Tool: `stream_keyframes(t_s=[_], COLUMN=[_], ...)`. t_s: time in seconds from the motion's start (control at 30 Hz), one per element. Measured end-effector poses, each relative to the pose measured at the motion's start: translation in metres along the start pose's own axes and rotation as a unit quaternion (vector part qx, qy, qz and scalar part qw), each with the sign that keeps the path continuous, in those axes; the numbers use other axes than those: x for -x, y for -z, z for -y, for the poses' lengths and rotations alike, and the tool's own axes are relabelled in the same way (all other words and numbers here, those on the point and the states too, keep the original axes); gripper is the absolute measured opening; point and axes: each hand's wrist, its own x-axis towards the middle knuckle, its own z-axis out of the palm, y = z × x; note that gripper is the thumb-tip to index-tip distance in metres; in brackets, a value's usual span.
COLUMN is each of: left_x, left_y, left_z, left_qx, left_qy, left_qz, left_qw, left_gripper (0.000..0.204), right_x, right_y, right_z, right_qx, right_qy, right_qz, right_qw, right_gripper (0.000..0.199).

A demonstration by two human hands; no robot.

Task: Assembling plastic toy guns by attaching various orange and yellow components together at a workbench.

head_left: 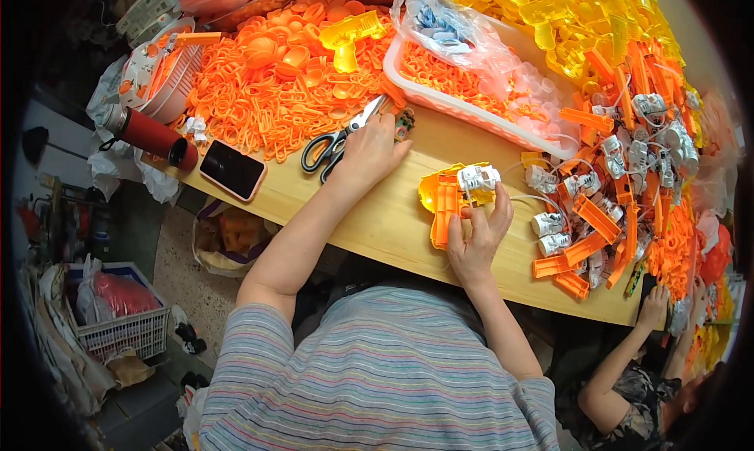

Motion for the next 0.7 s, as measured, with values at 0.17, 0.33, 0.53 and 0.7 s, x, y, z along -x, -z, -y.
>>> stream_keyframes(t_s=[0.17,0.33,0.53,0.7], left_x=[0.023,0.047,0.046,0.052], left_y=[0.040,0.061,0.053,0.065], left_z=[0.020,0.041,0.050,0.067], left_qx=[0.022,-0.077,-0.088,0.126], left_qy=[0.026,0.061,0.039,0.111], left_qz=[-0.075,0.064,0.052,0.025], left_qw=[0.997,0.993,0.994,0.985], left_gripper=[0.035,0.038,0.041,0.039], right_x=[-0.001,-0.007,-0.023,-0.016], right_y=[0.000,-0.003,-0.023,-0.009], right_z=[-0.004,-0.001,0.004,0.003], right_qx=[-0.009,0.003,0.014,-0.007], right_qy=[0.004,0.008,0.011,-0.010], right_qz=[0.002,-0.005,-0.012,-0.026], right_qw=[1.000,1.000,1.000,1.000], right_gripper=[0.012,0.014,0.021,0.035])
